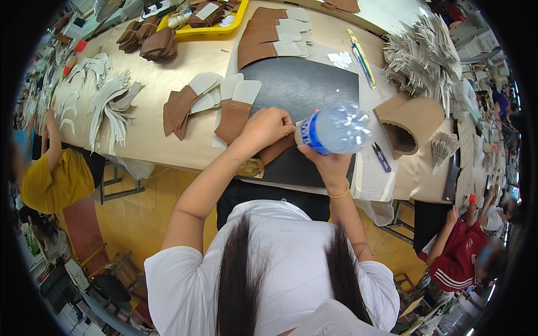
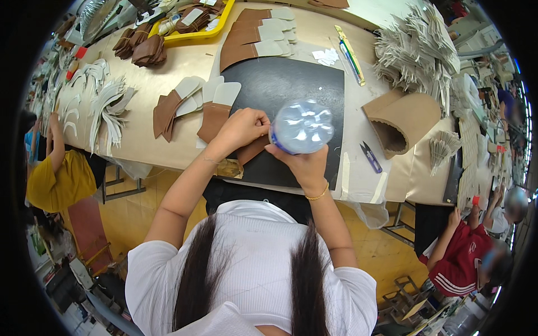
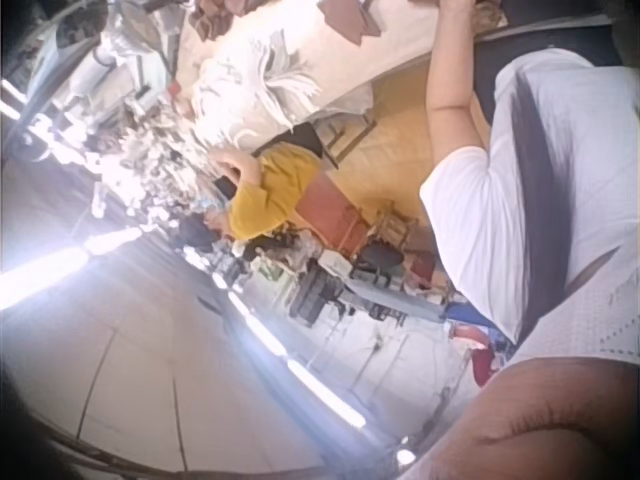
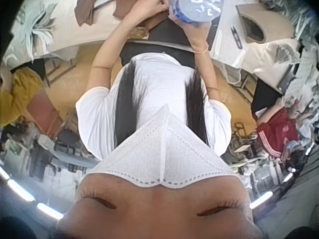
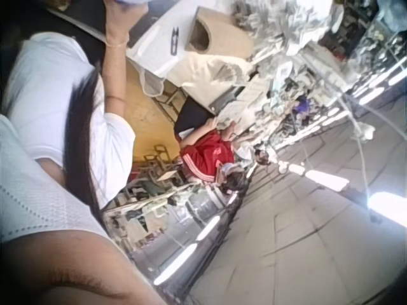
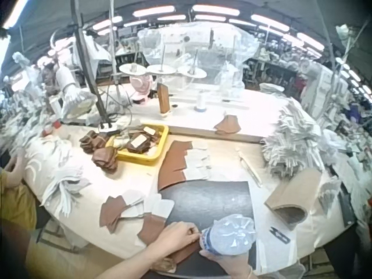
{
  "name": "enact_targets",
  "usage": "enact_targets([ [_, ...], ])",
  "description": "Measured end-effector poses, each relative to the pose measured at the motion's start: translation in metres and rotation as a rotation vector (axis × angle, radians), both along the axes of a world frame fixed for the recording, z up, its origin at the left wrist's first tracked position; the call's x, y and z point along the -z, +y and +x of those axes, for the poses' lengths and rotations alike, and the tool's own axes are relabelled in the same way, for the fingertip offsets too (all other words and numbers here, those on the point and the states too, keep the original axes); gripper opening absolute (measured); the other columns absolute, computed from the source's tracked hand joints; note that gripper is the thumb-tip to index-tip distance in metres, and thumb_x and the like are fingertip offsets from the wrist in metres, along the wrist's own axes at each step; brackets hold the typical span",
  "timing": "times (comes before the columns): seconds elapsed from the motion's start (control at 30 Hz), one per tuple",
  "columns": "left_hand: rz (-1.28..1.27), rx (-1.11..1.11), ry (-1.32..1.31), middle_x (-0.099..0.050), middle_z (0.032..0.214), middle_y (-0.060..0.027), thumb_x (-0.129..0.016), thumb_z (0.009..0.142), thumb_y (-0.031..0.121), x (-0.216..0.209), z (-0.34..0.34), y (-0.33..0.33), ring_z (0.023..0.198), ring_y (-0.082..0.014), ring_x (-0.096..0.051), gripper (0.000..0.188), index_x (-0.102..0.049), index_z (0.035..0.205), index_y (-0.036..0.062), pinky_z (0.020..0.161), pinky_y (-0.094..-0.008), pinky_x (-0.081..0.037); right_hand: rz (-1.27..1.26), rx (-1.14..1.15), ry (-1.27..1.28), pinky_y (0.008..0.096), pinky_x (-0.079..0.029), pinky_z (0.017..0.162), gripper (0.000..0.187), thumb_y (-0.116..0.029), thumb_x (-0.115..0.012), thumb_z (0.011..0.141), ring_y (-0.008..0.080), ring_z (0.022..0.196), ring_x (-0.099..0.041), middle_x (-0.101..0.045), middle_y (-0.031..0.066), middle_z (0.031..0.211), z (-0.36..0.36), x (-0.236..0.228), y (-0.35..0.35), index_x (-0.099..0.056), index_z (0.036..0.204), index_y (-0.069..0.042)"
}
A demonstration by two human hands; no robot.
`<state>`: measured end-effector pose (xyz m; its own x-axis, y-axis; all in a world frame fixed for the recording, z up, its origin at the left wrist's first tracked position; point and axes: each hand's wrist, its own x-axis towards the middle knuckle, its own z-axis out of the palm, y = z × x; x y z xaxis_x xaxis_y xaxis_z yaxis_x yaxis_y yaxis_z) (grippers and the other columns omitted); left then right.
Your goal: The person repeatedly applies glue from a plastic bottle to small brown leather pieces on a black mat, then places each piece aside. The process is continuous and repetitive throughout the clip.
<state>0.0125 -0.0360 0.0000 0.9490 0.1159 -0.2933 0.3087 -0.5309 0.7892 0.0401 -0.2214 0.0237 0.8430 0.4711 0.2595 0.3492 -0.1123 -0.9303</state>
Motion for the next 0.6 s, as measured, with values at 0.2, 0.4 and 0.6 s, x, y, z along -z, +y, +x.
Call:
enact_targets([
  [0.2,0.015,0.002,0.032,-0.066,0.071,-0.0141,-0.068,0.076,0.024,-0.003,-0.001,0.002,0.069,-0.0298,-0.065,0.019,-0.068,0.074,0.0048,0.065,-0.0387,-0.050,-0.167,0.251,0.060,0.0307,-0.049,0.086,0.059,-0.018,-0.084,0.068,0.0178,0.098,-0.060,-0.061,0.0111,0.114,0.024,0.000,-0.034,-0.057,0.116,0.002],
  [0.4,0.007,0.012,0.048,-0.066,0.071,-0.0142,-0.068,0.076,0.025,-0.004,0.002,0.002,0.069,-0.0297,-0.065,0.020,-0.068,0.072,0.0046,0.065,-0.0388,-0.051,0.011,0.226,-0.183,0.0300,-0.052,0.067,0.041,-0.025,-0.087,0.063,0.0169,0.071,-0.066,-0.069,0.0050,0.079,0.008,-0.008,0.012,-0.067,0.090,-0.001],
  [0.6,-0.037,-0.003,0.049,-0.067,0.072,-0.0146,-0.066,0.075,0.021,0.001,0.000,0.004,0.070,-0.0292,-0.066,0.016,-0.069,0.074,0.0046,0.066,-0.0382,-0.051,-0.067,0.296,-0.002,0.0289,-0.051,0.069,0.035,-0.020,-0.085,0.067,0.0151,0.075,-0.065,-0.069,0.0066,0.082,0.027,-0.011,-0.005,-0.067,0.091,-0.001],
])
